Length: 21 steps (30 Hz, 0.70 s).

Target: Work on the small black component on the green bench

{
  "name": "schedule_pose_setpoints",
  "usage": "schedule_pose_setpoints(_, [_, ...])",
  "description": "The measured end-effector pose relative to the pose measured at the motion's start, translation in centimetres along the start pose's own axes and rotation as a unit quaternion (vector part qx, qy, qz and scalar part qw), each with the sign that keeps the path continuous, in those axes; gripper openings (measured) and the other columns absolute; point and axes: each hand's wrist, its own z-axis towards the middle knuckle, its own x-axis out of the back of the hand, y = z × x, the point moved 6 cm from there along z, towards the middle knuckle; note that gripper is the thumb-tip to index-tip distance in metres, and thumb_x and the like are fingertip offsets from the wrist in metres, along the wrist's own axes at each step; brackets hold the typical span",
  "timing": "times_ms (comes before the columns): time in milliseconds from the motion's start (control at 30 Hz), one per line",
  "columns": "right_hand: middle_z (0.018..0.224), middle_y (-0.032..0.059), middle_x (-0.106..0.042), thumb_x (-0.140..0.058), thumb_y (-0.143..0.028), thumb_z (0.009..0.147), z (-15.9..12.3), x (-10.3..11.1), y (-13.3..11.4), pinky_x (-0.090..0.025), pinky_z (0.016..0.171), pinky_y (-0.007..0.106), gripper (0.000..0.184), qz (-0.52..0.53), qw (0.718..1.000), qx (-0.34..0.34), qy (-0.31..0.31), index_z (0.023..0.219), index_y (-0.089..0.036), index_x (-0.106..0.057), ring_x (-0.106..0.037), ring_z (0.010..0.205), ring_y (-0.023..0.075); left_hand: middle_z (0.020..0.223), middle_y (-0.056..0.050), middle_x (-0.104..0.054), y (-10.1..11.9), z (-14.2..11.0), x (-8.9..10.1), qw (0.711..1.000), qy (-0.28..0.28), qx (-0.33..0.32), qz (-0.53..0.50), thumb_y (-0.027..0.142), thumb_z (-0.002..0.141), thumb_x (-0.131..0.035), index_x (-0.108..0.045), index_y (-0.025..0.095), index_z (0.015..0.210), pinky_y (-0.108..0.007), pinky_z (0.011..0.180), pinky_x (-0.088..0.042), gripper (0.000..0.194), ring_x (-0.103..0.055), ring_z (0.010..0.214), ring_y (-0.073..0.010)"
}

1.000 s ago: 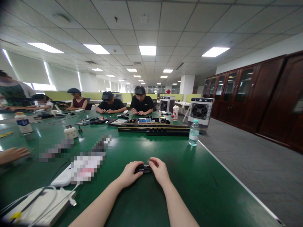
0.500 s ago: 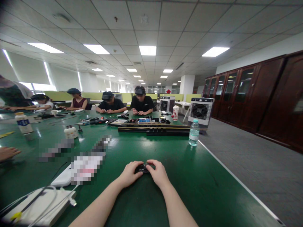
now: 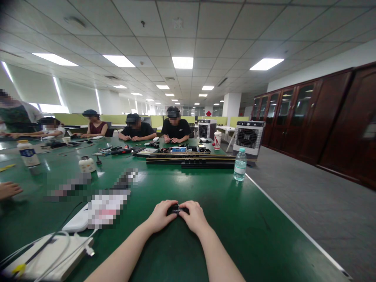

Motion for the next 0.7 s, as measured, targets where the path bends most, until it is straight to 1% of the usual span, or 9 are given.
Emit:
schedule_pose_setpoints(267, [0.099, 0.0030, -0.067, -0.061, -0.029, 0.072, -0.11, 0.13, 0.01, -0.040, 0.088, 0.034, 0.020, 0.006, 1.000, -0.011, -0.014, 0.090, -0.024, -0.068, -0.056, 0.098, 0.0217, 0.114, -0.003, -0.060, -0.04, -0.01, -0.04, 1.000, -0.001, 0.002, 0.000, 0.026, 0.074, -0.060, -0.054, 0.024, 0.115, -0.036, 0.093, -0.037, 0.042, -0.051, 0.108, -0.0229])
schedule_pose_setpoints(467, [0.098, 0.0032, -0.067, -0.062, -0.026, 0.070, -0.03, 0.10, 0.09, -0.041, 0.087, 0.033, 0.021, 0.003, 1.000, -0.013, -0.020, 0.090, -0.023, -0.068, -0.057, 0.096, 0.0212, 0.113, -0.004, -0.060, -0.01, -0.01, -0.05, 1.000, 0.000, -0.001, -0.005, 0.025, 0.073, -0.060, -0.054, 0.023, 0.115, -0.035, 0.093, -0.038, 0.042, -0.052, 0.107, -0.0228])
schedule_pose_setpoints(700, [0.100, 0.0026, -0.067, -0.061, -0.028, 0.072, -0.15, 0.28, -0.38, -0.039, 0.089, 0.033, 0.021, -0.028, 0.999, 0.000, -0.025, 0.092, -0.026, -0.068, -0.056, 0.098, 0.0210, 0.113, -0.003, -0.060, 0.10, -0.06, 0.02, 1.000, 0.002, 0.000, -0.005, 0.025, 0.073, -0.060, -0.054, 0.024, 0.114, -0.036, 0.094, -0.037, 0.041, -0.051, 0.107, -0.0227])
